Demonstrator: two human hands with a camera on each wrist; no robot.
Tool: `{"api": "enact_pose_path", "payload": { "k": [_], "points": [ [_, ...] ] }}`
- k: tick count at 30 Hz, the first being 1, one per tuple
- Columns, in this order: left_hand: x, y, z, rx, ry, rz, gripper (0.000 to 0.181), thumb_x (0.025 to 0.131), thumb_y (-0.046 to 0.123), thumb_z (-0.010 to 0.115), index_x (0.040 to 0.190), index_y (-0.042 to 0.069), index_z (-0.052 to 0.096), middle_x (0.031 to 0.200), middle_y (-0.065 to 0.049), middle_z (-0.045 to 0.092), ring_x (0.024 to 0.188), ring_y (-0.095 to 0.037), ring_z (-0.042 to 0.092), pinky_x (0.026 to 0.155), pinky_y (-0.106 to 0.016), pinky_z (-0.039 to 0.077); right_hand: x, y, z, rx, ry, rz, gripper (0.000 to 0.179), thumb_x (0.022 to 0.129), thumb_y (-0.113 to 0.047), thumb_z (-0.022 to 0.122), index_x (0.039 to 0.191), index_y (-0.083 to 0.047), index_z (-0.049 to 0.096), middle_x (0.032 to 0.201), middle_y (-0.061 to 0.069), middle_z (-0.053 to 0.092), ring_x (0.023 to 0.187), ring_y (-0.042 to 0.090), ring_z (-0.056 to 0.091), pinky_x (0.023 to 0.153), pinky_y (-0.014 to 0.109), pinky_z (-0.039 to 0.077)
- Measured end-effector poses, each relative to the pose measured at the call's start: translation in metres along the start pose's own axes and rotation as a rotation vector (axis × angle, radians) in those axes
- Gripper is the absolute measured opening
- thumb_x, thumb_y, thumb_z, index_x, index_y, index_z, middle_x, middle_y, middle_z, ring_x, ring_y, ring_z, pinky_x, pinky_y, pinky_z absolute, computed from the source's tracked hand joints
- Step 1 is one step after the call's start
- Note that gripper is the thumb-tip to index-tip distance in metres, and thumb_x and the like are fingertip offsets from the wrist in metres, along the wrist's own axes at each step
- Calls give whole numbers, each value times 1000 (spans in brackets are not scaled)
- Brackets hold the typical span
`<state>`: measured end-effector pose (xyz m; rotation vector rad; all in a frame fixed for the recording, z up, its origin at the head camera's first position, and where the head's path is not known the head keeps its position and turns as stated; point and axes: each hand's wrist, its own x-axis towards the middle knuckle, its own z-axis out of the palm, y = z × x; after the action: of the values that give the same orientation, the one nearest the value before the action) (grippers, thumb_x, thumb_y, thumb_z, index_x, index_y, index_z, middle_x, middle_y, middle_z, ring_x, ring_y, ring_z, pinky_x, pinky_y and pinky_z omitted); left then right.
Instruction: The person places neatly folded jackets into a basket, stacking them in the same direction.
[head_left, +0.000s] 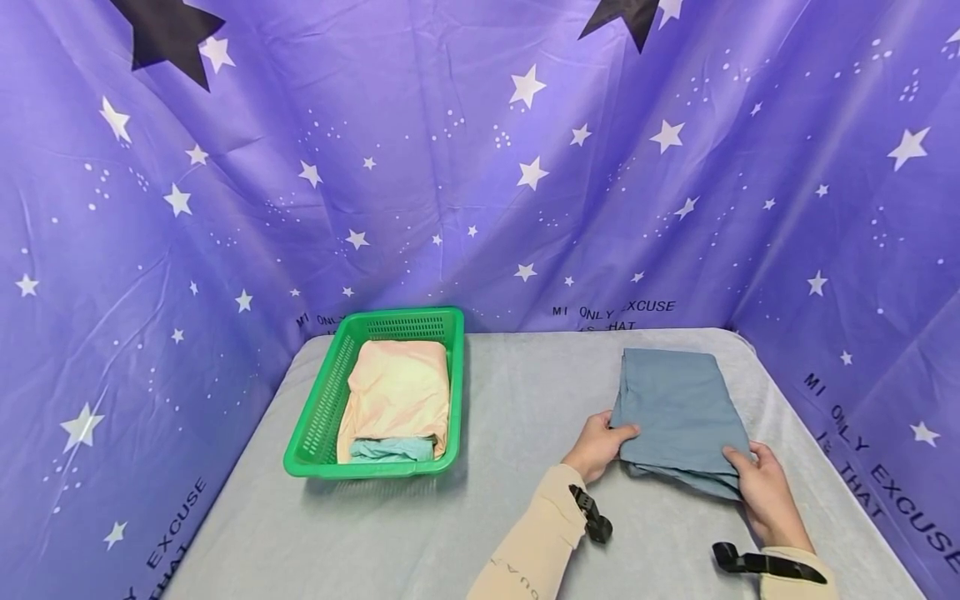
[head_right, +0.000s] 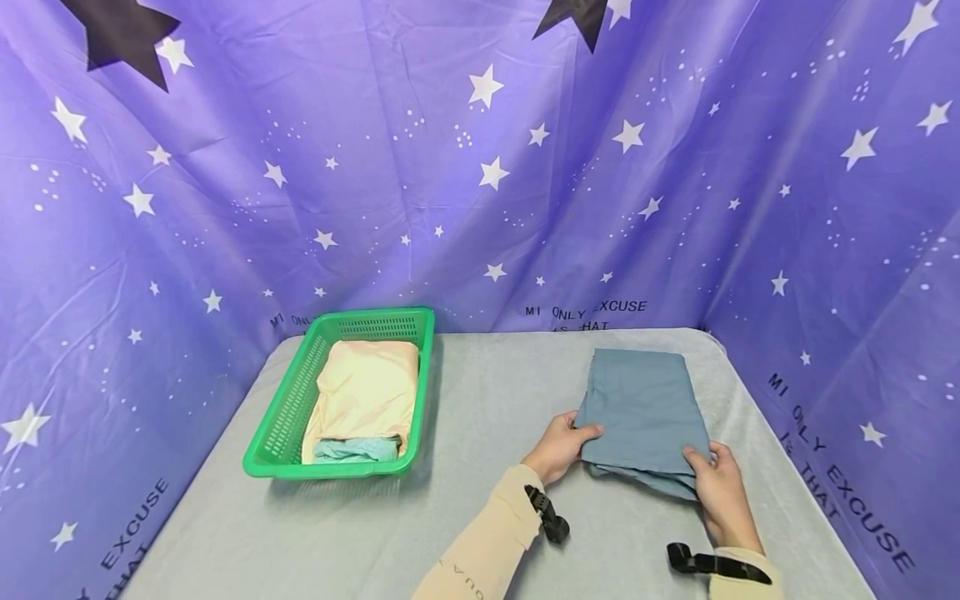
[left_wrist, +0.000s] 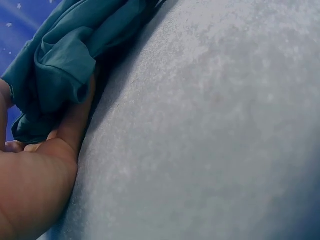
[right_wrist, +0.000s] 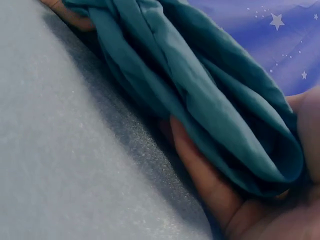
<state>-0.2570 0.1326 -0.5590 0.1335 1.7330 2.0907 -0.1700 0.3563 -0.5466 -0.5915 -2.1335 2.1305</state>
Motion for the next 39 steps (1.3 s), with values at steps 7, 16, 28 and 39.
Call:
{"api": "enact_pose_path", "payload": {
  "k": [7, 16, 28, 39],
  "points": [
    [2, -1, -6, -153, -84, 5, 27, 98, 5, 64, 123, 13, 68, 94, 2, 68, 81, -9, 65, 71, -25, 56, -1, 3, 1, 25, -44, -66, 14, 107, -26, 53, 115, -24, 41, 83, -23, 65, 75, -4, 65, 66, 17, 54],
    [-5, 2, -12, -210, -82, -17, 39, 95, 4, 66, 131, 17, 63, 111, -4, 69, 90, -13, 66, 78, -30, 59, -3, 7, 5, 206, -127, -205, 17, 106, -15, 55, 117, -23, 44, 85, -16, 72, 72, 1, 69, 62, 19, 57],
    [-16, 20, -25, -187, -104, 26, 38, 94, 3, 67, 128, 19, 63, 91, 5, 67, 74, -6, 62, 63, -22, 53, -4, 1, 19, 219, -142, -308, 18, 106, -11, 54, 120, -22, 47, 90, -14, 72, 75, 2, 70, 62, 19, 57],
    [-24, 30, -34, -169, -60, 49, 42, 92, 4, 70, 130, 19, 64, 98, 4, 70, 76, -6, 64, 64, -22, 55, -6, -3, 29, 222, -177, -345, 21, 106, -8, 52, 122, -21, 47, 90, -12, 72, 76, 2, 70, 63, 20, 57]
  ]
}}
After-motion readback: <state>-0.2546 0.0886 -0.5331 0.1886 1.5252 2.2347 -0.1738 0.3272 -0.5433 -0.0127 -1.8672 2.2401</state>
